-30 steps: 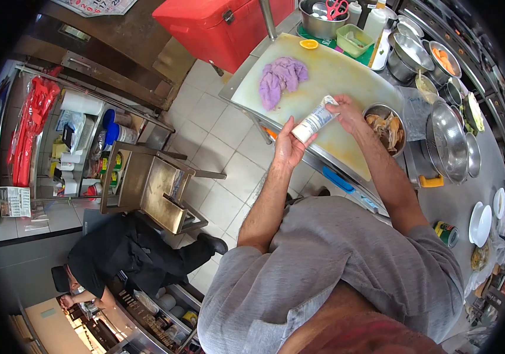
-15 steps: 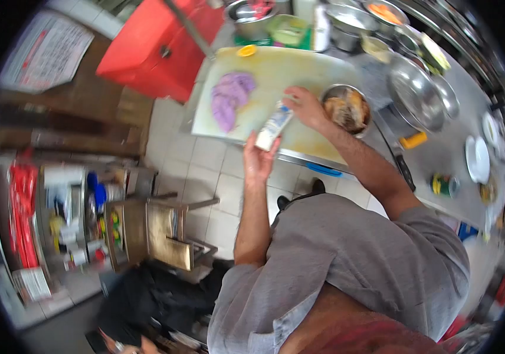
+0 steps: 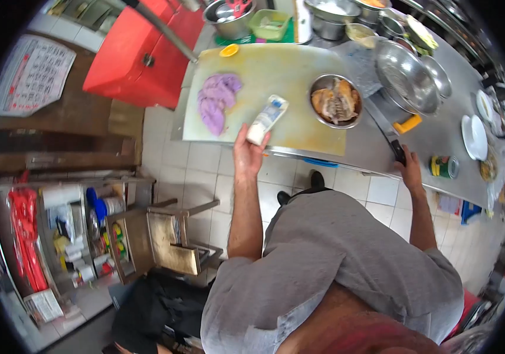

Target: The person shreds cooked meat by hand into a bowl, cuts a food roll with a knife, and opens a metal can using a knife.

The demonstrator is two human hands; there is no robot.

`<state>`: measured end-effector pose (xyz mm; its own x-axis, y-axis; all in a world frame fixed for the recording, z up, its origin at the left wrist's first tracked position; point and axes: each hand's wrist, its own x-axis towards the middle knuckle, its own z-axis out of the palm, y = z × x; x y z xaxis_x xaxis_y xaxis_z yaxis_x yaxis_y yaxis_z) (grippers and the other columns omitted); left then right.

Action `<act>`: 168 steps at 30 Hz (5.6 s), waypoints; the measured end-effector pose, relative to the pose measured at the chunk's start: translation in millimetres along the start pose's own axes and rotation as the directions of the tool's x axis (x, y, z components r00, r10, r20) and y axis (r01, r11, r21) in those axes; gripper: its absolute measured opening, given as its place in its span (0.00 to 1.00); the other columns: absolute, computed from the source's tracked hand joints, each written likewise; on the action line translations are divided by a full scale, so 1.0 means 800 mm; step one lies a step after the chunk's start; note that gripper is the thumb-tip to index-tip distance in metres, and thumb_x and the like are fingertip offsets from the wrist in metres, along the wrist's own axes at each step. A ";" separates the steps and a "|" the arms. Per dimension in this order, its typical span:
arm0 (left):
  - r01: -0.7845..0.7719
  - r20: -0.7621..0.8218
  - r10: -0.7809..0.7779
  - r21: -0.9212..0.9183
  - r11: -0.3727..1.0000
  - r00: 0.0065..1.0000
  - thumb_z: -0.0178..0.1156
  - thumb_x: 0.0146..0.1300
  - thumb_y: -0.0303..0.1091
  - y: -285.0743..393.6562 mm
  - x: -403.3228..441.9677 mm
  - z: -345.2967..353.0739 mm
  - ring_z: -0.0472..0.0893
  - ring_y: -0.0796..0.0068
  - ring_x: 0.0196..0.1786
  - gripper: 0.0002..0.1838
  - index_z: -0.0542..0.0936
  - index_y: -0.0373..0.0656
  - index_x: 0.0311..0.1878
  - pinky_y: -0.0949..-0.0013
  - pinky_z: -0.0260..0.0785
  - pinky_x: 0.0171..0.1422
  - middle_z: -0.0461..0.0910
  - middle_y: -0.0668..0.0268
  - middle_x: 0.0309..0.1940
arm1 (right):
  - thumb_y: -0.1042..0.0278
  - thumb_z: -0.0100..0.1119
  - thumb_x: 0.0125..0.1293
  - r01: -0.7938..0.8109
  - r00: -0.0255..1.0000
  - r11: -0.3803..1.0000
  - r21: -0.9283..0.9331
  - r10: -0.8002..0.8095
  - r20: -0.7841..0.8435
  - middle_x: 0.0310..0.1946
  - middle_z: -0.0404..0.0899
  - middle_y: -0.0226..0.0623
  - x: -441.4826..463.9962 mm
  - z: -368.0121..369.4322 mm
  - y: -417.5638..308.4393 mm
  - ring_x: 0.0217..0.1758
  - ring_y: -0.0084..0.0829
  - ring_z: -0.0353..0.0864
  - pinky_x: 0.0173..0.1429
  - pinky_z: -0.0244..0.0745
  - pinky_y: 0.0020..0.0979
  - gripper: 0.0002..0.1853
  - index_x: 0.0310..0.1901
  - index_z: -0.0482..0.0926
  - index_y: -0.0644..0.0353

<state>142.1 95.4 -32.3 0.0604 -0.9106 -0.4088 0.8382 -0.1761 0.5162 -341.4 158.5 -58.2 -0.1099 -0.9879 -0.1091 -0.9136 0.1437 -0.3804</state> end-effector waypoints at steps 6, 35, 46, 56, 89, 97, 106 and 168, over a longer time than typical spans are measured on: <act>-0.063 -0.070 0.063 0.006 0.998 0.996 0.52 0.67 0.41 -0.005 -0.001 -0.002 0.78 0.66 0.50 0.17 0.71 0.37 0.48 0.62 0.76 0.50 0.76 0.59 0.47 | 0.80 0.54 0.51 0.179 0.983 0.984 -0.008 -0.179 -0.042 0.42 0.74 0.51 -0.038 0.000 0.023 0.42 0.48 0.75 0.46 0.71 0.39 0.30 0.60 0.65 0.57; -0.083 -0.059 0.079 -0.067 0.994 0.995 0.49 0.68 0.46 -0.016 0.004 -0.022 0.78 0.65 0.49 0.21 0.71 0.35 0.49 0.58 0.74 0.53 0.78 0.57 0.45 | 0.68 0.57 0.61 0.375 0.816 0.906 0.195 -0.423 0.394 0.31 0.76 0.43 -0.085 -0.047 -0.230 0.35 0.43 0.77 0.41 0.71 0.39 0.31 0.66 0.62 0.39; -0.082 -0.057 0.078 -0.069 0.994 0.995 0.49 0.68 0.46 -0.015 0.002 -0.019 0.78 0.66 0.49 0.20 0.71 0.36 0.49 0.59 0.74 0.52 0.77 0.58 0.46 | 0.67 0.57 0.61 0.443 0.814 0.895 0.051 -0.426 0.394 0.28 0.74 0.40 -0.083 -0.062 -0.239 0.33 0.41 0.76 0.38 0.73 0.38 0.31 0.65 0.62 0.37; -0.066 -0.086 0.061 -0.064 0.996 0.994 0.49 0.68 0.46 -0.014 0.004 -0.021 0.78 0.66 0.49 0.21 0.71 0.36 0.50 0.61 0.73 0.52 0.77 0.58 0.46 | 0.67 0.57 0.60 0.457 0.809 0.888 -0.055 -0.390 0.440 0.28 0.74 0.40 -0.078 -0.070 -0.250 0.33 0.40 0.76 0.38 0.72 0.39 0.31 0.65 0.62 0.36; -0.239 0.127 0.352 -0.523 0.818 0.927 0.44 0.62 0.65 0.007 -0.056 -0.039 0.74 0.65 0.38 0.34 0.74 0.37 0.43 0.66 0.68 0.45 0.77 0.62 0.35 | 0.67 0.58 0.59 0.682 0.637 0.725 0.099 -0.655 0.407 0.27 0.75 0.37 -0.057 -0.064 -0.277 0.28 0.40 0.77 0.32 0.72 0.38 0.31 0.64 0.64 0.33; -0.339 -0.081 0.354 -0.541 0.770 0.932 0.45 0.61 0.66 0.014 -0.049 -0.022 0.74 0.65 0.39 0.35 0.74 0.38 0.46 0.64 0.68 0.46 0.76 0.62 0.37 | 0.65 0.56 0.61 0.695 0.650 0.717 0.050 -0.657 0.383 0.28 0.74 0.38 -0.056 -0.069 -0.283 0.29 0.40 0.76 0.32 0.72 0.38 0.28 0.64 0.64 0.37; -0.742 -0.155 0.761 -0.410 0.531 0.630 0.39 0.62 0.68 0.065 -0.037 0.035 0.68 0.64 0.59 0.42 0.60 0.39 0.65 0.59 0.61 0.64 0.63 0.63 0.62 | 0.70 0.57 0.59 0.613 0.643 0.697 0.372 -0.713 0.279 0.31 0.76 0.44 -0.064 -0.083 -0.327 0.34 0.44 0.77 0.41 0.71 0.38 0.31 0.65 0.63 0.44; 0.321 0.505 -0.323 0.094 0.942 0.800 0.53 0.65 0.44 -0.368 -0.100 0.434 0.73 0.67 0.40 0.14 0.72 0.41 0.37 0.67 0.67 0.47 0.74 0.64 0.32 | 0.76 0.61 0.57 0.025 0.797 0.877 0.479 0.272 -0.539 0.33 0.78 0.41 -0.320 -0.209 0.139 0.30 0.30 0.76 0.35 0.72 0.28 0.29 0.62 0.66 0.59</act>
<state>-297.9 90.1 109.3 -0.4964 -0.8606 -0.1138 0.7584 -0.4937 0.4256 -480.5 417.7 80.8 -0.5470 -0.7796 0.3051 -0.6168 0.1290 -0.7764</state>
